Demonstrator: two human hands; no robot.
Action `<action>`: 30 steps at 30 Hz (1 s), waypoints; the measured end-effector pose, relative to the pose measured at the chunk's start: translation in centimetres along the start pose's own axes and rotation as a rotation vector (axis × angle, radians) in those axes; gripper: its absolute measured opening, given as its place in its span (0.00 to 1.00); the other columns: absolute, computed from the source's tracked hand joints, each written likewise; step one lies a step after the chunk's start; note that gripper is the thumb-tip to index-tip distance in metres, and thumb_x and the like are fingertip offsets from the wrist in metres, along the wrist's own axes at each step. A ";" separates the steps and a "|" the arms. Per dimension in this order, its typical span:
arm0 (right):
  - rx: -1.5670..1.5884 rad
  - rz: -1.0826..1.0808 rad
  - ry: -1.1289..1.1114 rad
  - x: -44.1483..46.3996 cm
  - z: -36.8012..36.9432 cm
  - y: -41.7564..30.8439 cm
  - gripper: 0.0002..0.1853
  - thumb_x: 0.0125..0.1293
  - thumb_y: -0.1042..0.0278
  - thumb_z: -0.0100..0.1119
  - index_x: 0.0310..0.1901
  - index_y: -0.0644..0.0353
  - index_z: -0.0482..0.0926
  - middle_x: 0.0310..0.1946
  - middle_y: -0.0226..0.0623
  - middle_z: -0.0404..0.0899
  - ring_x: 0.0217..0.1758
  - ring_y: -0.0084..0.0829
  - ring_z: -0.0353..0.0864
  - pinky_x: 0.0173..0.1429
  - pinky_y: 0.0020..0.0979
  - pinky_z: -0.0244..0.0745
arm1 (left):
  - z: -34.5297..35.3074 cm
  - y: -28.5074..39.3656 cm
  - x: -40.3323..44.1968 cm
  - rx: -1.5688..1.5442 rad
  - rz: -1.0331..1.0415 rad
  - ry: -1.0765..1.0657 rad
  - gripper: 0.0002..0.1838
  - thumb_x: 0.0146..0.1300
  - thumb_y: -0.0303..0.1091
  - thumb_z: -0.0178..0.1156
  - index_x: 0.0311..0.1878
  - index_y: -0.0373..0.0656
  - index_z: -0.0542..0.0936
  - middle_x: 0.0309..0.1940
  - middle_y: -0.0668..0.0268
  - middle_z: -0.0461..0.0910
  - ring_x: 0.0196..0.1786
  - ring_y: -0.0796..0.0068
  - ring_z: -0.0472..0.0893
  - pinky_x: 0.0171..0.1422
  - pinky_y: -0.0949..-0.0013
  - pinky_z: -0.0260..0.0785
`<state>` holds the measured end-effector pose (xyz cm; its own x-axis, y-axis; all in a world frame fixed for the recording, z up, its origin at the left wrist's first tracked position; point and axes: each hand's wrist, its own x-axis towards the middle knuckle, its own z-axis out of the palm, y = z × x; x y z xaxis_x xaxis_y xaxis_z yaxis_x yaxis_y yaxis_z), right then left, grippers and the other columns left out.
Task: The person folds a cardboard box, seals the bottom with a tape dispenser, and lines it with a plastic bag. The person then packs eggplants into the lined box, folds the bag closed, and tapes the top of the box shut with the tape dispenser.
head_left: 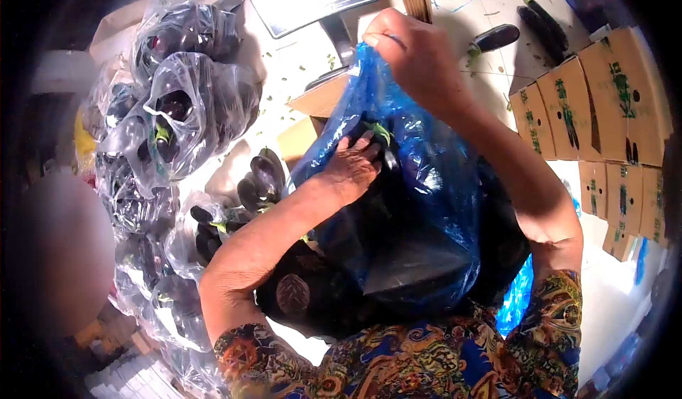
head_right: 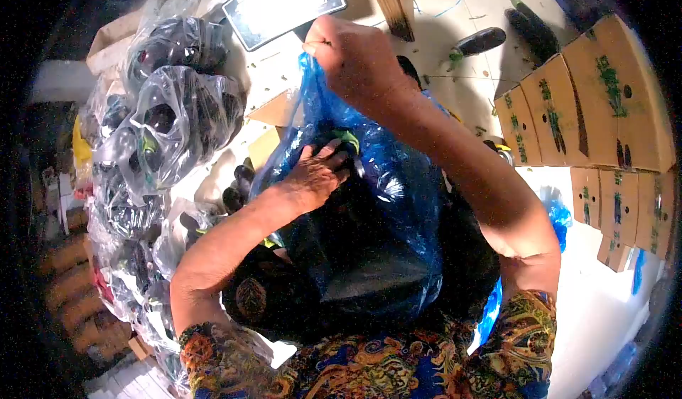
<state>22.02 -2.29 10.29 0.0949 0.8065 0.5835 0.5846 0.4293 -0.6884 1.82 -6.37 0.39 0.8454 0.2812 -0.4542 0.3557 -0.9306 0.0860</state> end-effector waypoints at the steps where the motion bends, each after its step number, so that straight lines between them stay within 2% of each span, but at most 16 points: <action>1: -0.006 0.001 -0.014 -0.1 -0.1 0.1 0.07 0.64 0.67 0.54 0.34 0.61 0.78 0.31 0.48 0.81 0.35 0.49 0.82 0.37 0.40 0.76 | -0.8 0.4 -0.1 0.010 -0.021 -0.067 0.25 0.63 0.35 0.51 0.65 0.49 0.71 0.73 0.61 0.56 0.77 0.56 0.50 0.70 0.38 0.53; 2: -0.031 -0.038 -0.023 -0.2 -0.1 0.3 0.08 0.66 0.66 0.54 0.36 0.61 0.78 0.32 0.47 0.81 0.35 0.46 0.83 0.37 0.39 0.76 | -0.3 0.5 -0.6 -0.041 -0.008 0.083 0.26 0.63 0.34 0.55 0.66 0.46 0.71 0.73 0.59 0.59 0.75 0.56 0.56 0.71 0.44 0.56; 5: -0.026 0.015 -0.041 -0.7 -0.8 -0.4 0.07 0.67 0.65 0.56 0.38 0.59 0.79 0.34 0.44 0.83 0.37 0.41 0.85 0.40 0.36 0.78 | -4.5 -1.0 -4.5 -0.877 0.188 0.072 0.26 0.64 0.32 0.59 0.66 0.43 0.71 0.68 0.56 0.67 0.70 0.57 0.66 0.73 0.53 0.57; 7: 0.090 -0.091 -0.099 -0.7 -1.4 1.7 0.08 0.66 0.67 0.59 0.44 0.58 0.79 0.43 0.42 0.83 0.45 0.39 0.85 0.48 0.37 0.80 | -8.3 -2.7 -10.3 -1.327 0.038 0.134 0.22 0.66 0.32 0.60 0.63 0.40 0.74 0.53 0.58 0.81 0.57 0.64 0.79 0.69 0.58 0.65; 8: 0.135 -0.041 -0.153 -0.8 -1.6 1.5 0.10 0.65 0.69 0.61 0.47 0.56 0.79 0.49 0.42 0.81 0.50 0.41 0.83 0.52 0.38 0.80 | -7.9 -4.2 -13.0 -1.343 -0.046 0.319 0.19 0.66 0.29 0.60 0.59 0.38 0.76 0.49 0.61 0.83 0.54 0.68 0.80 0.63 0.61 0.71; 11: -0.152 -0.103 -0.314 -1.1 -1.5 0.8 0.16 0.64 0.70 0.62 0.54 0.54 0.76 0.63 0.42 0.72 0.63 0.47 0.75 0.60 0.42 0.76 | -1.9 -8.4 -20.0 -1.682 -0.520 0.863 0.18 0.67 0.29 0.56 0.60 0.39 0.75 0.49 0.61 0.82 0.53 0.70 0.80 0.59 0.68 0.70; 12: -0.201 -0.122 -0.361 -1.3 -0.9 0.7 0.18 0.64 0.66 0.62 0.55 0.54 0.75 0.64 0.42 0.70 0.64 0.47 0.73 0.64 0.44 0.73 | 0.9 -9.2 -21.4 -1.545 -0.790 0.918 0.21 0.65 0.34 0.59 0.61 0.39 0.74 0.50 0.62 0.81 0.53 0.70 0.80 0.57 0.69 0.70; 13: -0.236 -0.122 -0.408 -1.4 -0.2 0.4 0.18 0.64 0.65 0.62 0.55 0.54 0.75 0.64 0.42 0.71 0.63 0.47 0.74 0.64 0.44 0.72 | 5.8 -10.4 -23.1 -1.461 -0.862 0.942 0.25 0.63 0.38 0.62 0.61 0.39 0.73 0.49 0.63 0.80 0.48 0.73 0.79 0.54 0.70 0.69; 15: -0.324 -0.116 -0.498 -1.3 0.9 0.0 0.19 0.64 0.63 0.62 0.56 0.53 0.75 0.63 0.42 0.72 0.61 0.47 0.75 0.64 0.45 0.70 | 16.3 -12.6 -24.8 -1.407 -1.232 0.761 0.29 0.61 0.41 0.64 0.63 0.38 0.72 0.45 0.62 0.80 0.34 0.78 0.74 0.38 0.72 0.69; 16: -0.375 -0.256 -0.508 -1.0 1.5 0.3 0.17 0.64 0.62 0.63 0.53 0.54 0.77 0.55 0.41 0.78 0.53 0.44 0.79 0.58 0.43 0.71 | 21.6 -12.9 -24.6 -1.171 -1.380 0.753 0.33 0.55 0.47 0.67 0.58 0.34 0.73 0.44 0.50 0.81 0.47 0.61 0.81 0.53 0.63 0.71; 18: -0.414 -0.219 -0.524 -0.8 2.2 0.3 0.14 0.64 0.61 0.63 0.49 0.54 0.78 0.49 0.39 0.80 0.48 0.43 0.79 0.53 0.41 0.72 | 27.3 -13.1 -23.0 -0.842 -1.561 0.646 0.45 0.50 0.60 0.68 0.59 0.31 0.69 0.49 0.43 0.79 0.54 0.47 0.79 0.61 0.55 0.68; 21: -0.530 -0.188 -0.506 -0.8 3.4 0.6 0.11 0.64 0.61 0.62 0.43 0.56 0.79 0.39 0.37 0.82 0.41 0.40 0.80 0.47 0.37 0.71 | 31.0 -13.0 -19.9 -0.651 -1.903 0.483 0.49 0.45 0.65 0.69 0.59 0.32 0.68 0.50 0.41 0.78 0.55 0.47 0.78 0.64 0.58 0.68; 22: -0.556 -0.185 -0.511 -0.8 3.6 0.6 0.10 0.64 0.61 0.62 0.43 0.56 0.79 0.38 0.37 0.82 0.41 0.39 0.80 0.47 0.36 0.71 | 31.0 -13.1 -19.5 -0.695 -1.967 0.456 0.46 0.44 0.61 0.71 0.58 0.33 0.70 0.50 0.44 0.78 0.56 0.49 0.79 0.64 0.59 0.68; 25: -0.576 -0.196 -0.514 -0.6 3.8 0.4 0.09 0.64 0.63 0.61 0.42 0.56 0.79 0.38 0.37 0.81 0.41 0.39 0.80 0.47 0.36 0.70 | 30.8 -13.8 -20.0 -1.089 -2.097 0.420 0.43 0.44 0.52 0.72 0.58 0.32 0.71 0.51 0.47 0.79 0.55 0.52 0.79 0.62 0.58 0.69; 28: -0.586 -0.244 -0.493 -0.7 3.8 0.5 0.08 0.64 0.64 0.61 0.42 0.56 0.78 0.38 0.37 0.81 0.42 0.39 0.80 0.48 0.37 0.70 | 30.1 -11.3 -21.1 -1.526 -1.939 1.169 0.37 0.49 0.43 0.70 0.60 0.33 0.72 0.50 0.51 0.80 0.50 0.56 0.80 0.56 0.58 0.73; 30: -0.590 -0.249 -0.487 -0.9 3.8 0.7 0.09 0.64 0.64 0.61 0.43 0.55 0.78 0.38 0.37 0.81 0.43 0.39 0.80 0.49 0.37 0.69 | 28.7 -9.3 -22.9 -1.979 -1.498 1.460 0.32 0.56 0.41 0.66 0.61 0.33 0.72 0.49 0.50 0.80 0.46 0.56 0.81 0.50 0.58 0.76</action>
<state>19.28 -1.13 7.68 -0.3766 0.8606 0.3429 0.8847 0.4439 -0.1426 -32.27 -10.88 -15.45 -0.5510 0.6186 -0.5601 -0.3510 0.4371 0.8281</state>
